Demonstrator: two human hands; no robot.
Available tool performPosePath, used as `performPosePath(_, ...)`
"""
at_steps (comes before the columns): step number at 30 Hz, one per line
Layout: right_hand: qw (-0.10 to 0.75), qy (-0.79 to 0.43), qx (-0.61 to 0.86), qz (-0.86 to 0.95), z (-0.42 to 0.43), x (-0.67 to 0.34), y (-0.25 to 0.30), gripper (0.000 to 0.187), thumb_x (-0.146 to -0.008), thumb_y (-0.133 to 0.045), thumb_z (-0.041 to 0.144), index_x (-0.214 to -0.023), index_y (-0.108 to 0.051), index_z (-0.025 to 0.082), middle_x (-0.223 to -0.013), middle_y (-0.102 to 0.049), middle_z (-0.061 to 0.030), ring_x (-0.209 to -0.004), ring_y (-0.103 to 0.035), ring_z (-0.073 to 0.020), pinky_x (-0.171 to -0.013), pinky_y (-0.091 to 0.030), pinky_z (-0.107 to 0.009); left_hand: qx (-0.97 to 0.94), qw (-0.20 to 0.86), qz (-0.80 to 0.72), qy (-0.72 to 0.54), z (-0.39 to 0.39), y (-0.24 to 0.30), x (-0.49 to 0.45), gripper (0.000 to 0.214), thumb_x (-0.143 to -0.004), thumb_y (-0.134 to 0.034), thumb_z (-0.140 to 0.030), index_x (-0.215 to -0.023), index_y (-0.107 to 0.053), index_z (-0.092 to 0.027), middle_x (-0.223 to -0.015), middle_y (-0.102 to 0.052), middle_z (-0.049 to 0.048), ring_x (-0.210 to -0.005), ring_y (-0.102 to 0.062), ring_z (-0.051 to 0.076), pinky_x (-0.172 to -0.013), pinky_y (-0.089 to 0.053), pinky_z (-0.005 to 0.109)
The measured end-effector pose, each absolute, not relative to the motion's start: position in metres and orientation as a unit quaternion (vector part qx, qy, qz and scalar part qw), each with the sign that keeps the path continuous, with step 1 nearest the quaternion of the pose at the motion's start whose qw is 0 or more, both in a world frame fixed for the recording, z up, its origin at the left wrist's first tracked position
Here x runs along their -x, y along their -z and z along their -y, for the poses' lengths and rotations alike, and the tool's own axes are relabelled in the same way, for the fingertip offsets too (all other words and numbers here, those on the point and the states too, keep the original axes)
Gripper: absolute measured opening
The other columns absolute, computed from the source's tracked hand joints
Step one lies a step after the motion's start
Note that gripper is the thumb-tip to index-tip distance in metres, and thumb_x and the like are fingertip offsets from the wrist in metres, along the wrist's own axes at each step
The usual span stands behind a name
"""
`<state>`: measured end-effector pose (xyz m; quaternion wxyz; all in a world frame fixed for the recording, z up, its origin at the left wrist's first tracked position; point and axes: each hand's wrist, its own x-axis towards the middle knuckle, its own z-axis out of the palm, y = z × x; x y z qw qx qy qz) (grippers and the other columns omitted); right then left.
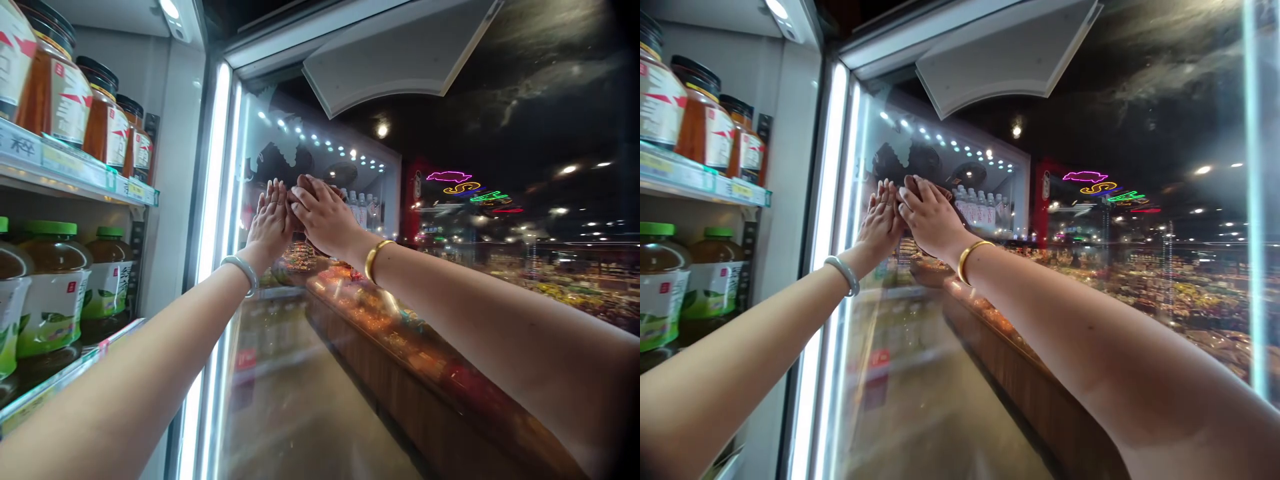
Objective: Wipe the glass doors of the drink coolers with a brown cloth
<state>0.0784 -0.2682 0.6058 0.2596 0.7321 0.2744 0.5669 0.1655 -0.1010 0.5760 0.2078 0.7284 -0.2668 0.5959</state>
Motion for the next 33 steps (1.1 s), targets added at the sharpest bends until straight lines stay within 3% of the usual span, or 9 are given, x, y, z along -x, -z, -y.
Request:
performPosePath(7,0.180,-0.623,-0.731,-0.211,0.290,-0.056,-0.610,0.052,-0.102,-0.037,0.021,-0.151,-0.055,0.021,-0.168,-0.040,-0.0064,-0.162,-0.024,-0.0355,-0.134,-0.029,-0.061,-0.706,0.168,0.318,-0.611,0.121,-0.537,-0.149,0.070,-0.105,-0.024,-0.036,-0.170,-0.013,-0.012,-0.177,-0.010,0.0105,-0.165,-0.003,0.019,-0.138,-0.008,0.046)
performPosePath(13,0.235,-0.571,-0.742,-0.260,0.283,-0.057,-0.574,0.052,-0.105,-0.031,0.020,-0.152,-0.054,0.026,-0.168,-0.041,0.0001,-0.164,-0.021,-0.0281,-0.138,-0.022,-0.050,-0.711,0.216,0.294,-0.601,0.125,-0.519,-0.152,0.065,-0.105,-0.027,-0.035,-0.168,-0.024,-0.020,-0.177,-0.019,0.0056,-0.165,-0.007,0.019,-0.138,-0.009,0.047)
performPosePath(20,0.210,-0.625,-0.732,-0.169,0.316,-0.030,-0.588,0.051,-0.107,-0.030,0.025,-0.152,-0.052,0.028,-0.168,-0.041,-0.0002,-0.163,-0.023,-0.0305,-0.135,-0.029,-0.056,-0.702,0.180,0.321,-0.610,0.140,-0.506,-0.136,0.071,-0.107,-0.026,-0.036,-0.171,0.001,-0.021,-0.178,-0.007,0.0063,-0.166,-0.003,0.021,-0.138,-0.010,0.049)
performPosePath(23,0.205,-0.636,-0.730,-0.143,0.310,-0.031,-0.588,0.052,-0.106,-0.028,0.023,-0.151,-0.054,0.027,-0.168,-0.041,0.0000,-0.163,-0.024,-0.0308,-0.136,-0.028,-0.054,-0.701,0.183,0.322,-0.610,0.149,-0.510,-0.135,0.072,-0.108,-0.026,-0.036,-0.170,0.007,-0.024,-0.178,-0.008,0.0053,-0.166,-0.002,0.020,-0.138,-0.008,0.051)
performPosePath(29,0.280,-0.604,-0.722,-0.189,0.320,-0.028,-0.551,0.049,-0.107,-0.030,0.023,-0.147,-0.058,0.027,-0.166,-0.044,0.0005,-0.161,-0.029,-0.0287,-0.136,-0.029,-0.047,-0.690,0.205,0.326,-0.612,0.150,-0.513,-0.137,0.069,-0.107,-0.026,-0.035,-0.171,-0.003,-0.022,-0.178,-0.010,0.0075,-0.165,0.000,0.025,-0.138,-0.008,0.056)
performPosePath(33,0.251,-0.657,-0.692,-0.163,0.329,-0.028,-0.552,0.044,-0.108,-0.033,0.023,-0.141,-0.062,0.022,-0.162,-0.049,-0.0035,-0.157,-0.036,-0.0309,-0.133,-0.034,-0.049,-0.680,0.195,0.337,-0.621,0.153,-0.513,-0.134,0.071,-0.107,-0.029,-0.037,-0.171,-0.006,-0.018,-0.177,-0.008,0.0094,-0.165,-0.003,0.028,-0.137,-0.011,0.056)
